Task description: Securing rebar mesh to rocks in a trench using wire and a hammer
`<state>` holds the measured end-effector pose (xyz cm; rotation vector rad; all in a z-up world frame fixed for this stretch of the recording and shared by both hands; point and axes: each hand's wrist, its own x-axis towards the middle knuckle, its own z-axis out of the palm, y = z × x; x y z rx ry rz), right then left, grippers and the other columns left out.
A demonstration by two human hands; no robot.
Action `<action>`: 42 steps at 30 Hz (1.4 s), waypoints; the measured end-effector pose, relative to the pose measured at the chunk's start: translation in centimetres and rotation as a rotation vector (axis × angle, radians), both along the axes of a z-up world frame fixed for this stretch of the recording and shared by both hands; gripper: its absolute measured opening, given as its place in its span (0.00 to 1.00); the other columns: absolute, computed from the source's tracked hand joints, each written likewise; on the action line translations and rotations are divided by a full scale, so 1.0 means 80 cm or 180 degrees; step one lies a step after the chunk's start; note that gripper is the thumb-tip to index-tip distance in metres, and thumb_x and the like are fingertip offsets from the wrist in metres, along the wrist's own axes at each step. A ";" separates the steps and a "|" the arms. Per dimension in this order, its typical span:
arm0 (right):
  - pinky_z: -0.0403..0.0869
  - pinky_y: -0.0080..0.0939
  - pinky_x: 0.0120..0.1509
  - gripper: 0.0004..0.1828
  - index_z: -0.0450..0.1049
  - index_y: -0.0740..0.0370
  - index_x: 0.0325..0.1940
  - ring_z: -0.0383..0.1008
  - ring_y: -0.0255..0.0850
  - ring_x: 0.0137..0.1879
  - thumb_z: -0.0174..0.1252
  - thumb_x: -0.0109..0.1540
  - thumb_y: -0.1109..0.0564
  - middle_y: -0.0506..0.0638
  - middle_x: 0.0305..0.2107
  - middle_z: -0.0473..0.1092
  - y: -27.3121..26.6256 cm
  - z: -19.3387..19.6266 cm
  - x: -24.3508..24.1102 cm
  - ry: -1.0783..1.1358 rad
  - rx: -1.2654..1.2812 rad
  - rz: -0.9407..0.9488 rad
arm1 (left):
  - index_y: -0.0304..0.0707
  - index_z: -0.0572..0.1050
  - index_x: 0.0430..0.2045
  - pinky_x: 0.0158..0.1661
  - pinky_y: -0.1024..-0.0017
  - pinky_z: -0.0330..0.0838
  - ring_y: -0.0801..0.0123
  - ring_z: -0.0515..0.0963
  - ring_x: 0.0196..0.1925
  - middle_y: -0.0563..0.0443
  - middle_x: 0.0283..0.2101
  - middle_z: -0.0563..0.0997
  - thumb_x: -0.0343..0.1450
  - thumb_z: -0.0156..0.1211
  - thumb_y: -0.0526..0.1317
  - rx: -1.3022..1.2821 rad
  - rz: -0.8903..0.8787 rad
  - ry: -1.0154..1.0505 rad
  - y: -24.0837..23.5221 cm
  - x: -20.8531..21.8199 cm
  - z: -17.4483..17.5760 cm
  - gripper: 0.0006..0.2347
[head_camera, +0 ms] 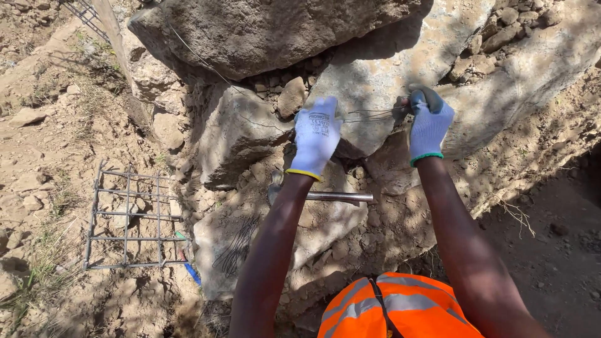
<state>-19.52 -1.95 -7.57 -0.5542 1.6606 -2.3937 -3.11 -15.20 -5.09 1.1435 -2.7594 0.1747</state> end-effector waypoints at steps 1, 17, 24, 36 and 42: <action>0.84 0.41 0.42 0.07 0.87 0.57 0.45 0.82 0.38 0.37 0.66 0.64 0.61 0.56 0.29 0.76 -0.003 -0.006 -0.007 -0.0014 0.0013 -0.0007 | 0.55 0.71 0.48 0.50 0.56 0.77 0.58 0.86 0.49 0.55 0.44 0.84 0.75 0.60 0.52 0.0013 -0.0007 -0.0014 0.002 -0.004 0.004 0.12; 0.79 0.57 0.50 0.19 0.77 0.58 0.52 0.81 0.58 0.48 0.67 0.62 0.47 0.57 0.40 0.76 0.056 -0.093 0.195 0.3785 0.2513 0.1851 | 0.44 0.72 0.53 0.55 0.48 0.80 0.47 0.85 0.56 0.44 0.48 0.85 0.73 0.64 0.43 0.0670 0.0143 0.0173 0.007 -0.010 0.060 0.15; 0.81 0.59 0.50 0.24 0.76 0.55 0.54 0.79 0.59 0.49 0.73 0.55 0.52 0.54 0.42 0.75 0.081 -0.099 0.185 0.3912 0.2425 0.1843 | 0.43 0.76 0.46 0.55 0.46 0.81 0.43 0.85 0.55 0.41 0.46 0.85 0.72 0.66 0.40 0.0928 0.0001 0.0378 0.003 0.002 0.066 0.11; 0.73 0.41 0.55 0.13 0.74 0.60 0.51 0.73 0.41 0.50 0.61 0.62 0.64 0.49 0.44 0.72 0.195 -0.112 0.129 0.1133 0.1292 0.1500 | 0.41 0.75 0.56 0.39 0.56 0.84 0.48 0.87 0.40 0.43 0.41 0.84 0.65 0.47 0.20 0.1059 -0.0070 0.0661 -0.016 -0.020 0.047 0.25; 0.71 0.42 0.28 0.15 0.79 0.58 0.46 0.70 0.42 0.20 0.50 0.77 0.50 0.55 0.18 0.73 0.141 -0.025 0.117 0.1085 0.1485 0.1314 | 0.38 0.79 0.43 0.49 0.44 0.84 0.38 0.87 0.50 0.36 0.39 0.86 0.71 0.57 0.31 0.1117 -0.0091 0.0615 -0.012 -0.023 0.059 0.09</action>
